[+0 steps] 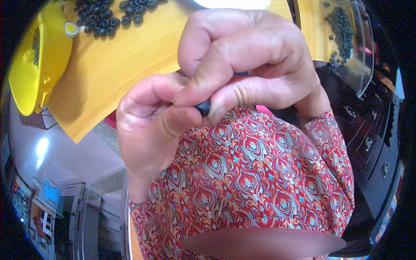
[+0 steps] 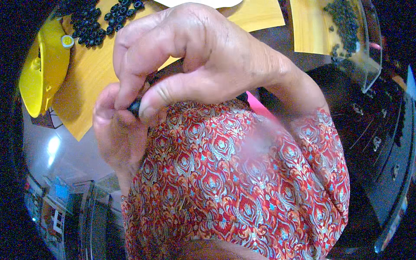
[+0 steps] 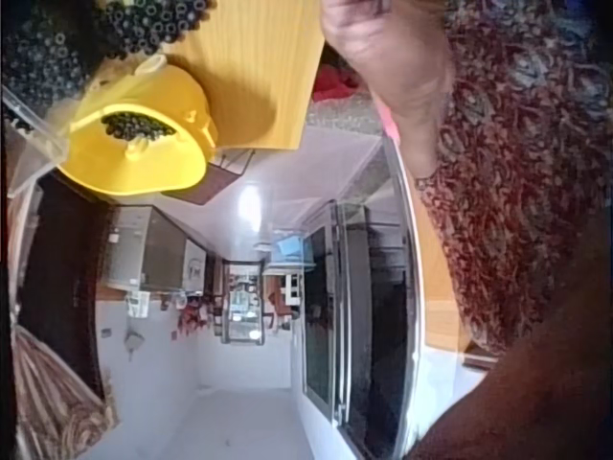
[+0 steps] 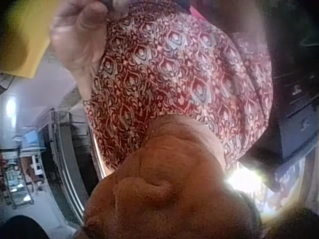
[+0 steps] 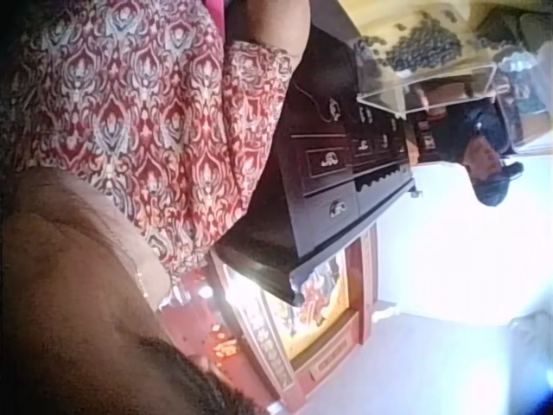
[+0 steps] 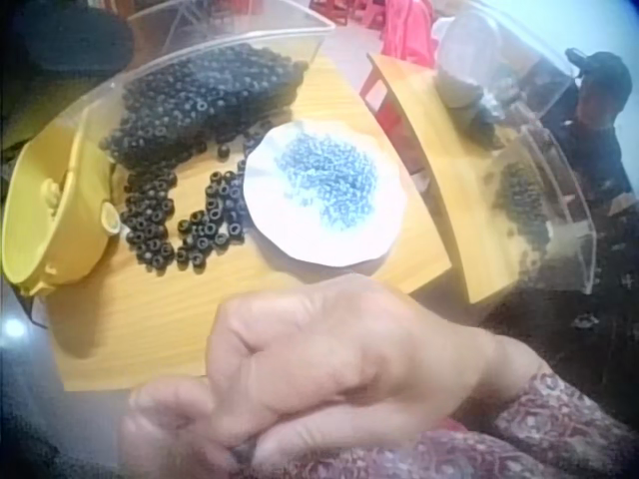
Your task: Assembling tiny components by inserting small blue pins or beads into black plastic grommets.
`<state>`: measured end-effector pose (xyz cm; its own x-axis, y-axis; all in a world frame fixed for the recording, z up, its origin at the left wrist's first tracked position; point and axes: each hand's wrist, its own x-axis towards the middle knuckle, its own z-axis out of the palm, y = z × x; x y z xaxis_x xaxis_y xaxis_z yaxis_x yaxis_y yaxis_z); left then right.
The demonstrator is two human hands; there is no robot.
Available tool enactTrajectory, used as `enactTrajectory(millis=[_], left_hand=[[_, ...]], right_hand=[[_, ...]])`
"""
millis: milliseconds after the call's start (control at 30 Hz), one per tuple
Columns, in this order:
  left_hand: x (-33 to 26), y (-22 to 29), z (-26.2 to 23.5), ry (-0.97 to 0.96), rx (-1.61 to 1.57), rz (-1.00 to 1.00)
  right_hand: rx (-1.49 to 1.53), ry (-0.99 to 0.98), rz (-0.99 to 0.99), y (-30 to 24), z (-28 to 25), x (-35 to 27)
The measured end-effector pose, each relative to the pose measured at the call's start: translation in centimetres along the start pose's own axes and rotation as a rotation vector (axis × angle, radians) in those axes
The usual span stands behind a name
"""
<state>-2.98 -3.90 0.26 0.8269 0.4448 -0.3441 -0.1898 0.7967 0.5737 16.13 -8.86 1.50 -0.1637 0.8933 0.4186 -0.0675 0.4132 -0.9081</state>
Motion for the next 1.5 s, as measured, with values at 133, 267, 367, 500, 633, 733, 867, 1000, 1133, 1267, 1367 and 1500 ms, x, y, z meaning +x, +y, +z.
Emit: enactTrajectory(millis=[133, 267, 367, 500, 633, 733, 867, 1000, 1133, 1267, 1367, 1500], left_hand=[[-0.6, -1.6, 1.5, 0.057, 0.208, 0.201], [0.4, -1.8, 1.4, 0.081, 0.034, 0.1], [0.2, -2.1, 1.7, 0.057, -0.061, 0.095], [0.0, -1.9, 1.7, -0.001, -0.001, 0.142], [-0.3, -1.7, 1.4, 0.015, -0.008, 0.116], [-0.2, -2.0, 1.1, -0.002, -0.053, 0.147], [0.2, -2.2, 0.8, 0.075, 0.065, 0.103], [-0.1, -2.3, 0.7, 0.115, 0.013, 0.074], [-0.1, -1.9, 0.7, 0.093, 0.094, 0.058], [-0.3, -2.1, 0.9, 0.064, 0.015, 0.055], [-0.5, -1.9, 1.6, 0.091, -0.029, 0.045], [0.2, -2.4, 1.0, 0.135, 0.002, 0.056]], right_hand=[[0.048, 0.052, -0.011, -0.9, -0.1, -1.0], [0.139, 0.055, -0.004, 0.7, -0.8, -1.9], [0.22, -0.005, 0.073, 1.5, -1.2, -2.3], [0.466, -0.03, 0.121, 0.8, -1.1, -1.9], [0.211, -0.027, 0.271, -0.3, -0.9, -1.5], [0.202, 0.009, 0.257, 0.1, -0.9, -1.5], [0.075, 0.037, 0.179, 0.4, -0.9, -1.7], [-0.201, -0.008, 0.029, -0.3, -1.0, -1.4], [-0.4, -0.045, -0.017, -1.6, -0.9, -1.3], [-0.447, 0.022, -0.016, -1.3, -0.2, -1.8], [-0.478, 0.058, -0.036, -1.4, 0.3, -2.2], [-0.477, 0.129, -0.033, 0.3, 0.8, -2.9]])
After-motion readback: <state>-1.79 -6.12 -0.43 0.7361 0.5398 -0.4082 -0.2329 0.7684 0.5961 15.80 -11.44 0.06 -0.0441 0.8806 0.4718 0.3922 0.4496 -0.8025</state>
